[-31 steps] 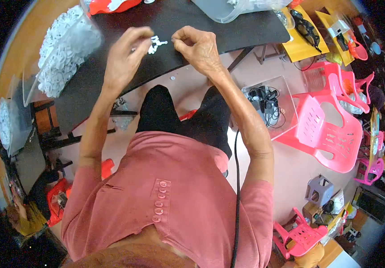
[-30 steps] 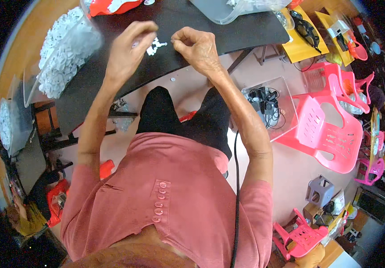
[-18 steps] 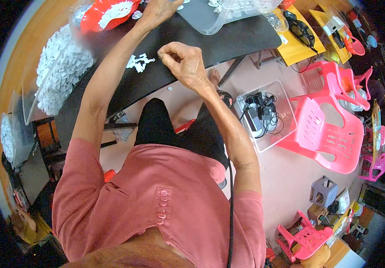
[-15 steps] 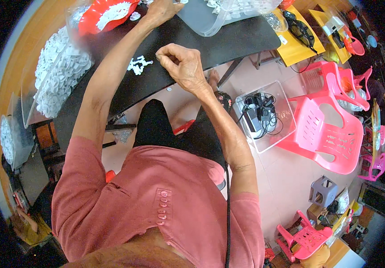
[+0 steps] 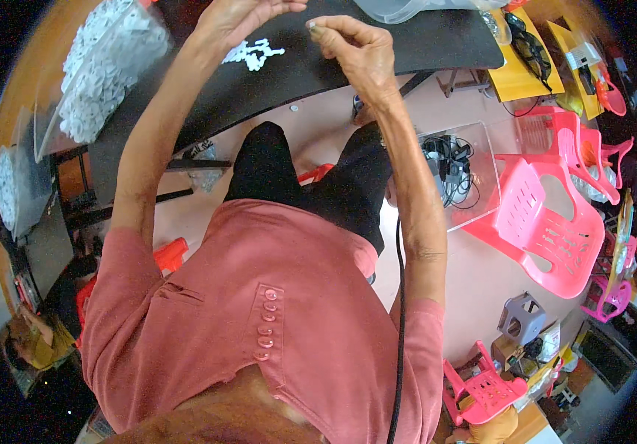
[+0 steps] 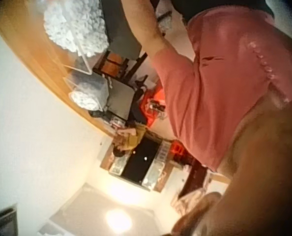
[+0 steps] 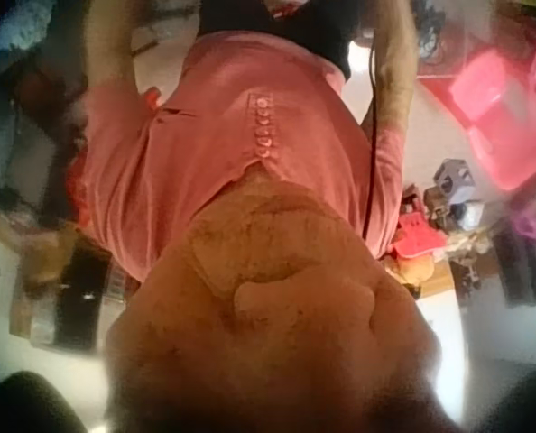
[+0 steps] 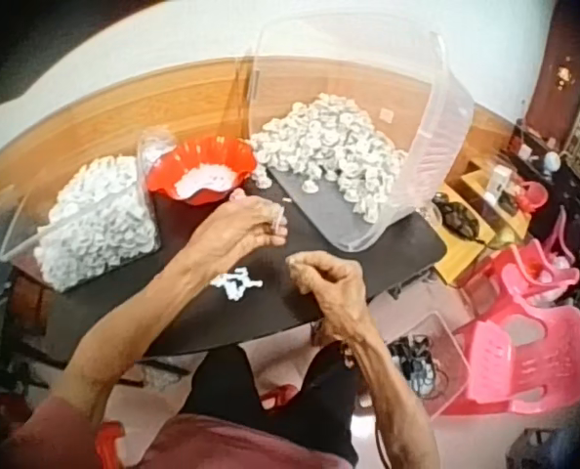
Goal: Assembling small white plastic components by hand at a workspace.
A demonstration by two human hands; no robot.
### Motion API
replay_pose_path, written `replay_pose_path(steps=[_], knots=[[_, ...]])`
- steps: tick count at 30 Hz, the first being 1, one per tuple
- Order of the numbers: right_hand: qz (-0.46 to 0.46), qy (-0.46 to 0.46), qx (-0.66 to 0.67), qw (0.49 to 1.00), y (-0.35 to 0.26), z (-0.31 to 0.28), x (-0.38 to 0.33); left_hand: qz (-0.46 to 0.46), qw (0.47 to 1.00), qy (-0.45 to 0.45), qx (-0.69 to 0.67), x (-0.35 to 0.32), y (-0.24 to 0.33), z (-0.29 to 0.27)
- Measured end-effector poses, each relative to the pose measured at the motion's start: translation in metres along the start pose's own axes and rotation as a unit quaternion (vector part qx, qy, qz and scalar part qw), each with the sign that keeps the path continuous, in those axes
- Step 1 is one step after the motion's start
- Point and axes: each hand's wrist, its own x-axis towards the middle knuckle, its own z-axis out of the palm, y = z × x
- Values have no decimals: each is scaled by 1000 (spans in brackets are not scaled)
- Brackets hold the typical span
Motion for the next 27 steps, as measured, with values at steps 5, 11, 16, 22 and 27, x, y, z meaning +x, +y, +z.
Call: replay_pose_path(steps=[5,11,16,22,27], knots=[[53,-9,51,997,0,7,-3,26,994,40,-98,-62,-7,5],[74,-49,72,993,-6,17,-5,54,992,105,-44,-110,-17,7],[78,-67,-70,992,-34,33,-11,63,982,94,-149,-127,-33,3],[41,-94,-80,992,-28,35,-13,97,980,69,-159,-132,-37,17],[27,-114,-209,971,-35,39,-17,139,955,125,233,-141,-10,38]])
